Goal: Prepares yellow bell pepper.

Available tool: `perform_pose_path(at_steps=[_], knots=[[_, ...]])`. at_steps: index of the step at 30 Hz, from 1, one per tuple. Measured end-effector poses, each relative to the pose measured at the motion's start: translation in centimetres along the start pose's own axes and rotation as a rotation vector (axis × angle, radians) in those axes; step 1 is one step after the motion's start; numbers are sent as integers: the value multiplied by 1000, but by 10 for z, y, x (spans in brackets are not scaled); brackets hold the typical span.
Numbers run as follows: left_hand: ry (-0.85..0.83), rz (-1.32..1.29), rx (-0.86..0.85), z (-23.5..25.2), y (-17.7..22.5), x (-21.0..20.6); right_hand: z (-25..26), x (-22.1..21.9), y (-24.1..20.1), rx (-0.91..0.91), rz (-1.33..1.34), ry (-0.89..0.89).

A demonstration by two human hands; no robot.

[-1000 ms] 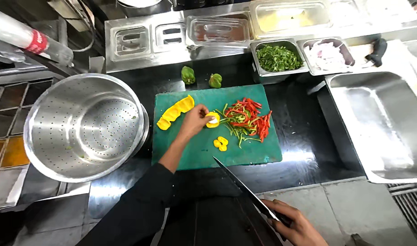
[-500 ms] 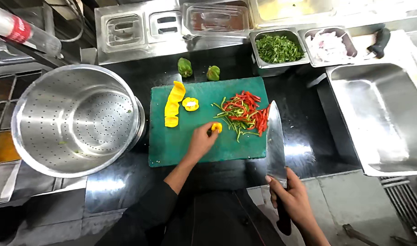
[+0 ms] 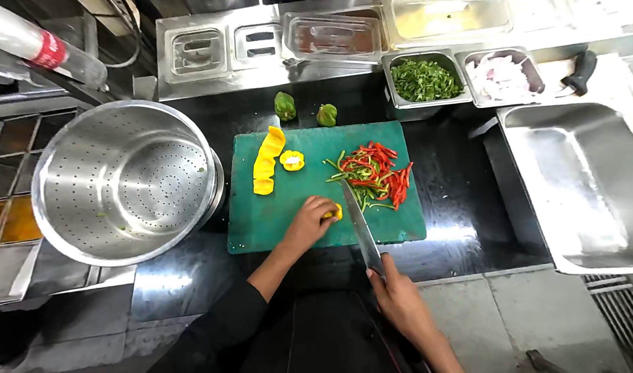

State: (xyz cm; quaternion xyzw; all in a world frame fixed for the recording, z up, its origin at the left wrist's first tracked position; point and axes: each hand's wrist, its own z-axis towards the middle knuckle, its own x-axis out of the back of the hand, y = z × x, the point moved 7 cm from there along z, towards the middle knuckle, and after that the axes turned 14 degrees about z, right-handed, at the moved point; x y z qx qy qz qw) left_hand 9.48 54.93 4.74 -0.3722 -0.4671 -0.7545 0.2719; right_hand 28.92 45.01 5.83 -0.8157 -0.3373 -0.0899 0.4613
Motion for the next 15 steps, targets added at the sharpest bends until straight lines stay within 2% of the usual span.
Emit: perform_pose_path(at_steps=[3,6,15], knots=[[41,31,103,-1,4,-4,-2,0,-14,-129,-173,-30],[12,55,79,3,7,-2,-2,-4,-16,-210,-267,-67],[-86,86,-20,14,12,1,-18,0,-37,-225,-400,-63]])
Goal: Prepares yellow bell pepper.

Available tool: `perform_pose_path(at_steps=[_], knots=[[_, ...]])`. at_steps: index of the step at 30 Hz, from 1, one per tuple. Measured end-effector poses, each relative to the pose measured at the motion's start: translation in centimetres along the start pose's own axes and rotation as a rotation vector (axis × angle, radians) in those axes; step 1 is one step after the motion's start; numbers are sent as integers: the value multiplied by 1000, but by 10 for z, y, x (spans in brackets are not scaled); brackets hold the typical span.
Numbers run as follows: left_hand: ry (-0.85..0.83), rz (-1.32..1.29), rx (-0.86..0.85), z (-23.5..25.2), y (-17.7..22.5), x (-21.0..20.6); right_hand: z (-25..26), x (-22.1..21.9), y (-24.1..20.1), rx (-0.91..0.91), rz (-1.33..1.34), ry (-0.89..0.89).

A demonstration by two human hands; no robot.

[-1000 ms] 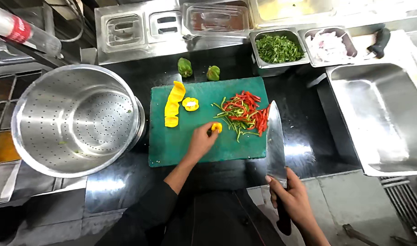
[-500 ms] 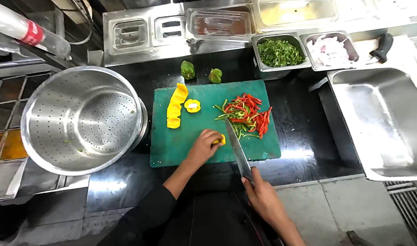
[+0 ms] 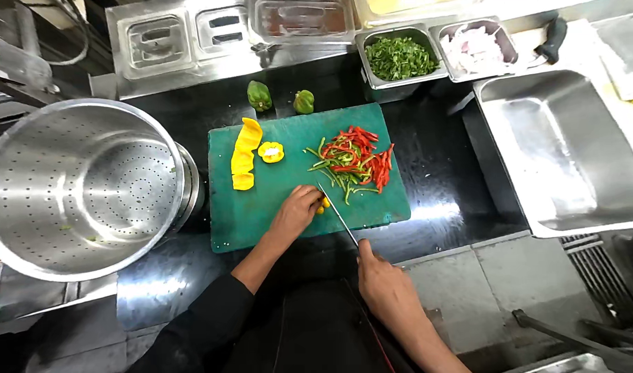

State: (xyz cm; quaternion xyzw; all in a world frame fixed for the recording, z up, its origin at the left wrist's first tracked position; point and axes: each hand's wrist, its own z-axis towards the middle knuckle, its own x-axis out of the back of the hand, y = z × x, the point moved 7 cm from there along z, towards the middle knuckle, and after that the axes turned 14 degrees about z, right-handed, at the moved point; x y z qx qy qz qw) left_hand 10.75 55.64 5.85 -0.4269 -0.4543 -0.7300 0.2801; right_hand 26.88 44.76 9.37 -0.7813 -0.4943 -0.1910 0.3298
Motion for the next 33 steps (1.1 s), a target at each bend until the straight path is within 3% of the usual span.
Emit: perform_pose_path(at_steps=[5,10,16,21,25,30,33], knots=[[-14,10,-12,0,-1,-1,36,-6,-2,27,36,36],[1,-19,5,0,-1,1,10,7,-3,-15,-9,-23],[0,-25,-4,-3,-1,-1,34,1,-3,41,-9,66],[29,-21,-18,-3,-3,0,18,2,-3,-19,-31,-20],[14,-24,-11,-4,-3,0,35,-1,-7,31,-20,59],[31,-26,-7,-3,-5,2,18,4,-7,-15,-28,-53],[22,-28,-11,-4,-6,0,36,-5,-9,11,-3,26]])
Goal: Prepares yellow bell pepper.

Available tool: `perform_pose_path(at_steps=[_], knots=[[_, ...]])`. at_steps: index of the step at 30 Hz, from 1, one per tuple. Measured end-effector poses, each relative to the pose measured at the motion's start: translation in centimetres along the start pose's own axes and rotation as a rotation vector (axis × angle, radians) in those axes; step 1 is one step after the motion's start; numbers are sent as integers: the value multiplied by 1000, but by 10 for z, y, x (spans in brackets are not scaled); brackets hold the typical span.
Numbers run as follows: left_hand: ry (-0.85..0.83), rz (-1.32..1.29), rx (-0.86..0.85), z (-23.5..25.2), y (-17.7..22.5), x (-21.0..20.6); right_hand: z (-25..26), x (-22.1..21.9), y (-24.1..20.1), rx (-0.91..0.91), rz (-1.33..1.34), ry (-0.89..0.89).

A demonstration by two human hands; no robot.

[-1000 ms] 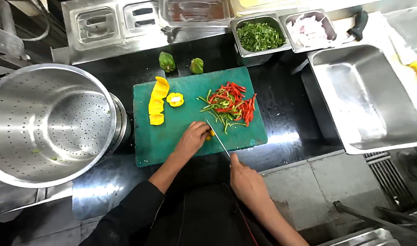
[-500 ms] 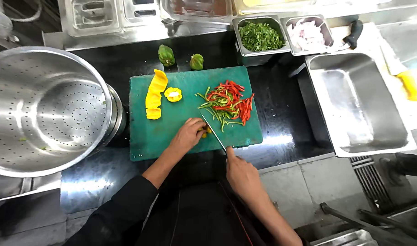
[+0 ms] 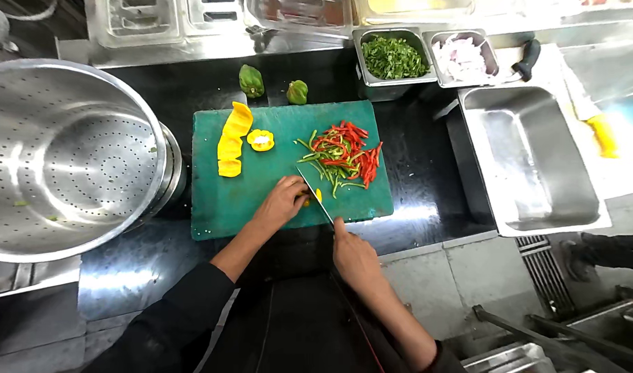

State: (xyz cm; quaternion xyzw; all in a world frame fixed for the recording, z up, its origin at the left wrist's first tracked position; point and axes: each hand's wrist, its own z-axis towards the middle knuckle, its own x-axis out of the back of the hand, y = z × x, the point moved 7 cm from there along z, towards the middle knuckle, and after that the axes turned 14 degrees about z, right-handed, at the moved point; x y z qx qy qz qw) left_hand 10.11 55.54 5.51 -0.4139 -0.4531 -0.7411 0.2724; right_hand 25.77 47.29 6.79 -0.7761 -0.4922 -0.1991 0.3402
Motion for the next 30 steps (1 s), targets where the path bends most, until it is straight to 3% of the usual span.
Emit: perform_pose_path(at_steps=[3,10,19,24,27,30], knots=[[-14,0,11,-2,-1,-2,-3,8,-1,32,4,24],[16,-74,89,-12,-9,-5,-19,2,10,-56,-4,-108],[23,-18,37,-11,-4,-4,4,-5,2,13,-2,-10],[118,143,284,-30,-4,-4,-7,2,27,8,20,-117],[51,167,357,-30,-2,-8,-2,18,40,4,37,-20],[-130,54,365,-21,-3,-6,0,29,41,46,128,71]])
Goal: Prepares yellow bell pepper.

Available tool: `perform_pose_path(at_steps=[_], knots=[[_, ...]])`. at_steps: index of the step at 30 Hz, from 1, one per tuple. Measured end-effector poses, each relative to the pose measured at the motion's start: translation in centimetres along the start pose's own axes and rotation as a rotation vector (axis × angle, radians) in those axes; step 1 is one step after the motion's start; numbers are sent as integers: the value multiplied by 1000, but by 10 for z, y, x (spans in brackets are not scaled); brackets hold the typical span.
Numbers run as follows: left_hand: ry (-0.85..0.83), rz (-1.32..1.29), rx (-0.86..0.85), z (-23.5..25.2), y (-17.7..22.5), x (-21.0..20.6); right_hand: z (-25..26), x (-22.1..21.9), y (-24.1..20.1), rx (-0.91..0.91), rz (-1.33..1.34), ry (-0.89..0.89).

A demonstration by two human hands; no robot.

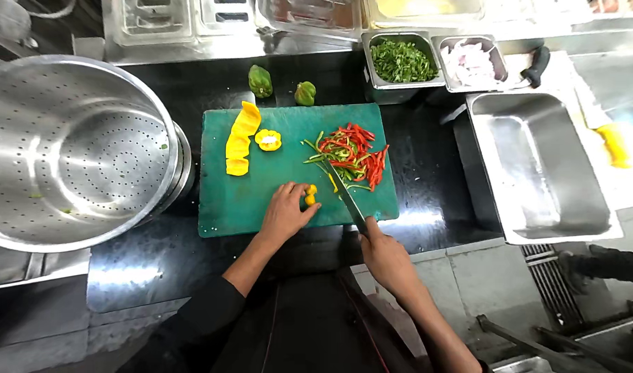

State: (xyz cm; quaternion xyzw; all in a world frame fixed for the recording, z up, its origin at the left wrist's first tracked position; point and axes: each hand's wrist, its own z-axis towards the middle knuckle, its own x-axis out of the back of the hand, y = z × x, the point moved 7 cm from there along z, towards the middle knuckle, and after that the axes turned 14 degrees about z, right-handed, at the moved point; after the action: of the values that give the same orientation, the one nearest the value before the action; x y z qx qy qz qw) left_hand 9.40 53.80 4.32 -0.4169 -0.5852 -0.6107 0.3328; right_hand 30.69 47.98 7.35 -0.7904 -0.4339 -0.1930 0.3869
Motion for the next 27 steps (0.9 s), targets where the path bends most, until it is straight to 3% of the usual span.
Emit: perform_pose_path(at_steps=[3,8,13,23,27], knots=[[-143,-77,-18,5,-3,10,-5,-12,-5,38,123,-64],[132,-107,-395,15,-7,7,-10,-37,-13,-15,124,-168],[214,-126,-401,12,5,3,-11,-38,-18,-67,11,-141],[175,-57,-517,13,14,1,-30,-22,-31,-116,-145,-129],[141,-23,-518,15,15,2,-12,-32,-32,-105,-130,-104]])
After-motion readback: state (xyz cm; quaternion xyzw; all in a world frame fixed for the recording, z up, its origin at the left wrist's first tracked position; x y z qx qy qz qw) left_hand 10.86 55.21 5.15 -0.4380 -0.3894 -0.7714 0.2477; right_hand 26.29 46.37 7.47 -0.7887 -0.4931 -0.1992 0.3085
